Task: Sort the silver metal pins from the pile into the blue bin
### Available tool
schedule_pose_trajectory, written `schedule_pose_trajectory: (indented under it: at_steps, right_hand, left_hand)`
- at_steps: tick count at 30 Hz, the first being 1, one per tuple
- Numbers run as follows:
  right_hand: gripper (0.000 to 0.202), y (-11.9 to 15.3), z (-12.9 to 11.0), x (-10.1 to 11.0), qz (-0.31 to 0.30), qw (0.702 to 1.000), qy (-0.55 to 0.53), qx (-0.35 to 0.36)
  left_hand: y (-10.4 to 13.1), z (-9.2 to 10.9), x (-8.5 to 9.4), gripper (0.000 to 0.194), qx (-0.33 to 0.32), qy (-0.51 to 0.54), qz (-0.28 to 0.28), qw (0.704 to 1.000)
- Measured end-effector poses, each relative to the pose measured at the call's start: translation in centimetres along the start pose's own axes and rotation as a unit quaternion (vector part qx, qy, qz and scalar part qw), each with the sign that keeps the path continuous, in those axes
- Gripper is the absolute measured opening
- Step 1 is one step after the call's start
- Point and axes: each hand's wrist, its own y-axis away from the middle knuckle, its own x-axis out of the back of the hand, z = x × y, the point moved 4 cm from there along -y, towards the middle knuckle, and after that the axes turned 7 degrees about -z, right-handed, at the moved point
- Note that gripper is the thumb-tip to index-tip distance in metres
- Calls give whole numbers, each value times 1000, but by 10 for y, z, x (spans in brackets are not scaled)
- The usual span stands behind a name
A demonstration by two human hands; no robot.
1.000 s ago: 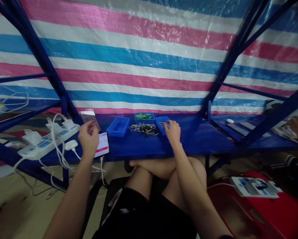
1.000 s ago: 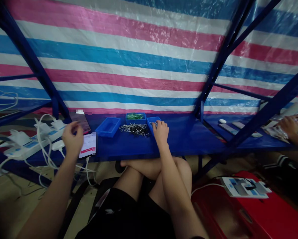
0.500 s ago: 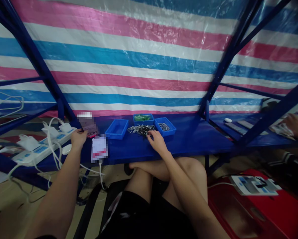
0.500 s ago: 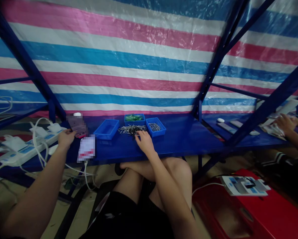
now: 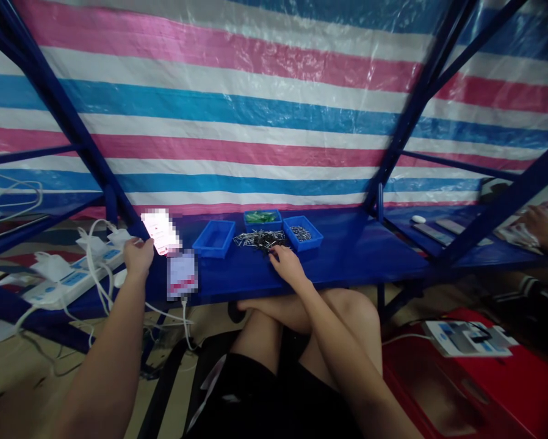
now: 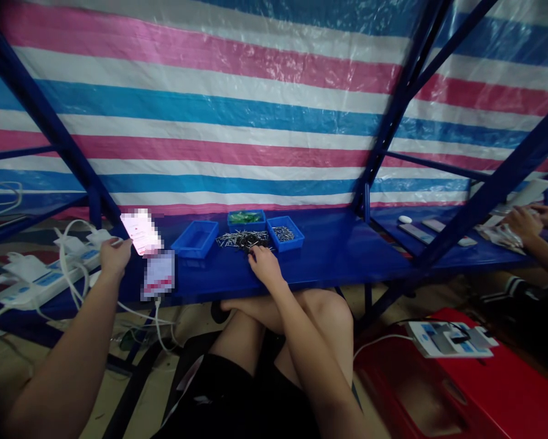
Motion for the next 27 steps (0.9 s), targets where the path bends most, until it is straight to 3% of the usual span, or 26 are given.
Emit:
schedule_pose_trajectory:
  at_steps: [2, 4, 5, 8, 11, 14, 17, 20, 27]
  right_hand:
    - [20, 0, 2, -2, -18, 999, 18, -31]
    - [21, 0, 5, -3, -36, 997, 35, -61]
    - [22, -1, 6, -4, -43, 995, 42, -74]
    - [25, -4, 8, -6, -65, 990, 62, -105]
    - [26, -11, 8, -8, -82, 986, 82, -122]
    - [25, -18, 7, -11, -92, 984, 98, -118]
    - [23, -23, 6, -13, -100, 983, 98, -118]
    - [23, -26, 5, -13, -97, 983, 92, -128]
    - [21, -26, 5, -6, -104, 984, 86, -117]
  left_hand:
    - [13, 15, 14, 43, 22, 15, 70, 997]
    - [38, 49, 26, 41, -80, 19, 134, 988]
    - [53, 67, 29, 40, -131, 33, 138, 981]
    - [105, 119, 15, 28, -225, 78, 45, 970]
    - [151, 152, -30, 20, -256, 115, -141, 949]
    - [180, 160, -82, 20, -240, 115, -286, 921]
    - [191, 158, -114, 19, -226, 106, -330, 910]
    - [194, 155, -123, 20, -232, 118, -344, 902]
    - [197, 153, -116, 21, -231, 147, -376, 885]
